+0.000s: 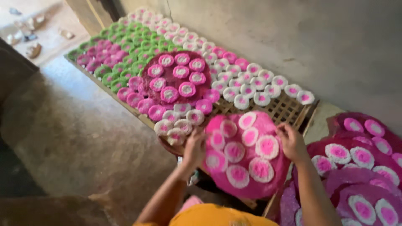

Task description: The person by hand sorts and arranges small circular pink-and-white food items onto larger pink circular mats, placing several mats onto a wooden rack.

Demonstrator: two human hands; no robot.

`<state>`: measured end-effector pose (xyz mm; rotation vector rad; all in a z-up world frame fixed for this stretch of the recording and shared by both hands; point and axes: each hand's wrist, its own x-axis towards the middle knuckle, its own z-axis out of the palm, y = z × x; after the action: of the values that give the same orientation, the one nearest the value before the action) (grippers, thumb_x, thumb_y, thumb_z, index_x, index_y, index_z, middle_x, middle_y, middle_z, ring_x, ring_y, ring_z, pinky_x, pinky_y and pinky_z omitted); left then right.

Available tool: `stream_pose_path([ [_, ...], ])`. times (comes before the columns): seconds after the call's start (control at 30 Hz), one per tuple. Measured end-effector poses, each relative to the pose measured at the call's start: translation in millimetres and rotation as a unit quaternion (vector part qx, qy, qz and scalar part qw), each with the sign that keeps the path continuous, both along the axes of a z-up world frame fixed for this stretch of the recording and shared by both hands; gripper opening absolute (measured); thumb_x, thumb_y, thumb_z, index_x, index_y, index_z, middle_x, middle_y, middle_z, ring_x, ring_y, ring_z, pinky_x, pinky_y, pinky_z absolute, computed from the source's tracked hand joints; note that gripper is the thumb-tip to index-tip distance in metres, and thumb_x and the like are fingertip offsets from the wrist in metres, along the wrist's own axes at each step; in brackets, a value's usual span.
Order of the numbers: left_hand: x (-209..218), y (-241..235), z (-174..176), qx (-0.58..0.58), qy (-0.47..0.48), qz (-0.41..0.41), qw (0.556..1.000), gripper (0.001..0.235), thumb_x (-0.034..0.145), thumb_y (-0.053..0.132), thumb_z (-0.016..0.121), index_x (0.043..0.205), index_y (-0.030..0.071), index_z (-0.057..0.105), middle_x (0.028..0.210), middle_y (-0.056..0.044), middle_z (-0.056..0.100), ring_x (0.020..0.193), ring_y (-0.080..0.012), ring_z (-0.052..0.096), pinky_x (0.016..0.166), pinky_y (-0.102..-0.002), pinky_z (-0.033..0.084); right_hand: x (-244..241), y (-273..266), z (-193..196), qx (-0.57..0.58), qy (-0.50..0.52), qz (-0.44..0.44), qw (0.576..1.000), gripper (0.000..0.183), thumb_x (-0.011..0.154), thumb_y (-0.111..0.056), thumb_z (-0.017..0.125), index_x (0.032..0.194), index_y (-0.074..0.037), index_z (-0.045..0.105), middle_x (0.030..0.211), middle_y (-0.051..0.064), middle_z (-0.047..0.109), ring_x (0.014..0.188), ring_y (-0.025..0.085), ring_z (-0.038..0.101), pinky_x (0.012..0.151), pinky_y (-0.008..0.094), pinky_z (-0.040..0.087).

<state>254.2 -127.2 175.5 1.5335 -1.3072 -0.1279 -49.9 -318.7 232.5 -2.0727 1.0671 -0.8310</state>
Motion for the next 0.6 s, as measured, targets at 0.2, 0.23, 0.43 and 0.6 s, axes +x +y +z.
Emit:
stream_pose_path([
  [0.2, 154.8, -34.9, 50.2, 0.114, -0.009, 0.003, 0.993, 0.05, 0.079, -0.016, 0.055, 0.116, 0.011, 0.076, 0.12, -0.011, 0.071, 0.104, -0.0275, 0.07, 0.084, -0.036, 0.058, 94.0, -19.2, -23.2, 0.018, -0.095, 0.009, 0.995, 0.02, 0.108, -0.022, 0.058, 0.108, -0.003, 0.062, 0.09, 0.007, 0.065, 0.081, 0.017, 0.06, 0.075, 0.032, 0.048],
  [0.23, 191.2, -44.3, 61.9, 0.108, -0.029, -0.008, 0.994, 0.051, 0.079, -0.016, 0.056, 0.117, 0.012, 0.076, 0.119, -0.011, 0.072, 0.103, -0.0273, 0.07, 0.083, -0.037, 0.058, 126.0, -27.0, -32.3, -0.017, -0.118, 0.014, 0.993, 0.019, 0.11, -0.022, 0.056, 0.108, -0.003, 0.06, 0.091, 0.006, 0.064, 0.082, 0.015, 0.059, 0.076, 0.031, 0.049],
  [0.43, 397.2, -122.9, 101.8, 0.163, -0.199, -0.018, 0.966, 0.028, 0.093, 0.008, 0.069, 0.116, 0.019, 0.079, 0.125, -0.006, 0.072, 0.102, -0.0279, 0.072, 0.085, -0.04, 0.058, 284.0, -0.8, -77.5, 0.285, -0.064, 0.031, 0.956, 0.017, 0.105, -0.022, 0.055, 0.113, -0.007, 0.057, 0.086, 0.011, 0.063, 0.073, 0.022, 0.063, 0.069, 0.039, 0.054],
  [0.6, 499.3, -180.5, 65.0, 0.251, -0.294, 0.054, 0.921, 0.024, 0.102, 0.026, 0.059, 0.12, 0.023, 0.074, 0.137, -0.005, 0.064, 0.086, -0.0267, 0.07, 0.063, -0.041, 0.057, 364.0, 15.0, -75.9, 0.07, 0.039, -0.047, 0.996, 0.02, 0.095, -0.015, 0.068, 0.111, -0.005, 0.061, 0.094, 0.011, 0.065, 0.082, 0.026, 0.066, 0.074, 0.042, 0.054],
])
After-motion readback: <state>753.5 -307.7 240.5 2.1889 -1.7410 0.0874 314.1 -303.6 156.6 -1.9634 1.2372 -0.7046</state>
